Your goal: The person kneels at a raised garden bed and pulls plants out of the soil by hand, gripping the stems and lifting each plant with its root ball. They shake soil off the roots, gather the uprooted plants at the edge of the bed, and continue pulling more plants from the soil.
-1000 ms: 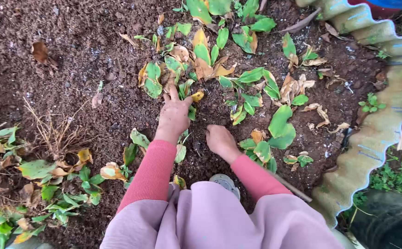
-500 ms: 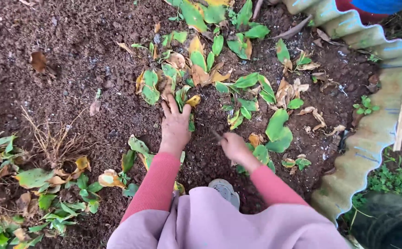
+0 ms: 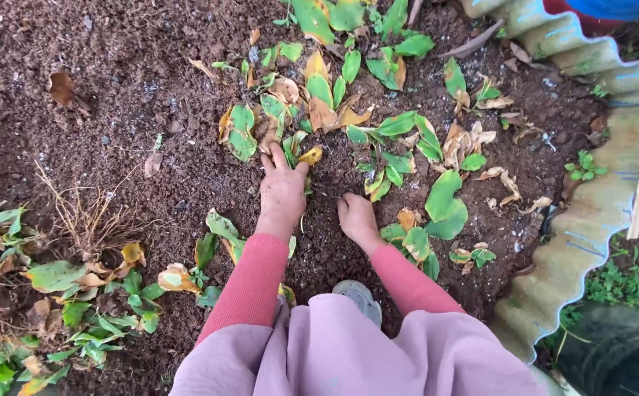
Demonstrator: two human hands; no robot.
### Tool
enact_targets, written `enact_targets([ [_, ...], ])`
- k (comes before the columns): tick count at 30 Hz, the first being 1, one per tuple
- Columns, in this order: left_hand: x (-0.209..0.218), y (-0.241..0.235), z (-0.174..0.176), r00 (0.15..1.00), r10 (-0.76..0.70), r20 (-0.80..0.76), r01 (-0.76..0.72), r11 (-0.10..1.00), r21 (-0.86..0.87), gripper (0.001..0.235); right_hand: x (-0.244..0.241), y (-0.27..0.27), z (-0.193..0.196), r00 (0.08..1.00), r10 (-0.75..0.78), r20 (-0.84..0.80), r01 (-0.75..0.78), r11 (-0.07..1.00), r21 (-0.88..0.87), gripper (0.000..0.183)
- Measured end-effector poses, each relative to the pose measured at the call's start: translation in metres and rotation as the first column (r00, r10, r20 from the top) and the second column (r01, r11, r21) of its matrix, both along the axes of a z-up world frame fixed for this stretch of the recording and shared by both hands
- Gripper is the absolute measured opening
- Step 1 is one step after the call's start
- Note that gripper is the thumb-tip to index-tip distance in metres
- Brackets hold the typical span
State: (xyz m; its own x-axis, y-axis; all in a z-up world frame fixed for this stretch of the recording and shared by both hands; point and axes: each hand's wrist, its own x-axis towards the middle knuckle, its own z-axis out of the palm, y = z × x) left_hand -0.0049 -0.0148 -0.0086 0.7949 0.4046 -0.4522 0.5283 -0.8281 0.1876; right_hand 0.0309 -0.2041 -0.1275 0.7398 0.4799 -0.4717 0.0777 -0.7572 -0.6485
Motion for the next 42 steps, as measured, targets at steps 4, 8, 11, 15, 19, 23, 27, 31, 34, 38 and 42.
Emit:
enact_targets([
  [4,0.004,0.005,-0.002,0.998,0.025,0.063,-0.026,1.000,0.018,0.040,0.006,-0.005,0.005,0.998,0.005,0.065,-0.011,0.995,0.104,0.020],
  [8,-0.005,0.004,-0.006,0.999,0.021,0.037,-0.021,1.000,-0.004,0.042,-0.001,-0.008,0.023,1.000,-0.027,-0.010,0.028,0.990,0.138,0.019],
  [11,-0.003,0.008,-0.006,0.999,0.029,0.044,-0.029,1.000,0.000,0.042,-0.002,-0.009,0.042,0.999,-0.034,0.005,0.033,0.991,0.129,0.019],
  [15,-0.006,0.007,-0.002,0.995,0.060,0.081,-0.056,0.997,-0.061,0.044,-0.013,-0.034,0.038,0.990,-0.021,0.142,-0.001,0.988,0.155,0.017],
  [19,-0.010,0.006,-0.002,0.996,0.071,0.060,-0.067,0.996,-0.061,0.040,0.001,-0.004,-0.027,0.996,-0.078,-0.032,0.080,0.995,0.066,0.020],
  [23,-0.018,0.003,-0.021,0.986,0.031,0.162,-0.032,0.999,0.008,0.041,-0.002,0.014,-0.081,0.789,-0.393,-0.472,0.432,0.901,-0.027,0.022],
  [27,-0.005,0.005,-0.016,0.996,0.044,0.071,-0.044,0.999,-0.011,0.030,-0.014,0.008,-0.071,0.876,-0.375,-0.302,0.444,0.872,0.204,0.023],
  [31,-0.010,-0.001,-0.007,0.999,0.033,0.015,-0.032,0.999,-0.032,0.034,-0.019,0.007,-0.046,0.945,-0.324,-0.053,0.326,0.908,0.263,0.022],
  [34,-0.007,0.003,-0.006,0.996,0.052,0.077,-0.049,0.998,-0.032,0.038,-0.003,0.007,-0.019,0.965,-0.263,0.003,0.259,0.950,0.174,0.025],
  [38,-0.018,0.000,-0.006,0.991,0.079,0.107,-0.074,0.996,-0.046,0.041,0.000,-0.007,0.053,0.984,-0.044,0.171,0.029,0.995,0.093,0.016],
  [42,-0.009,0.002,-0.009,0.994,0.068,0.085,-0.064,0.997,-0.050,0.041,0.006,-0.016,0.109,0.994,0.057,0.092,-0.042,0.987,-0.156,0.026],
])
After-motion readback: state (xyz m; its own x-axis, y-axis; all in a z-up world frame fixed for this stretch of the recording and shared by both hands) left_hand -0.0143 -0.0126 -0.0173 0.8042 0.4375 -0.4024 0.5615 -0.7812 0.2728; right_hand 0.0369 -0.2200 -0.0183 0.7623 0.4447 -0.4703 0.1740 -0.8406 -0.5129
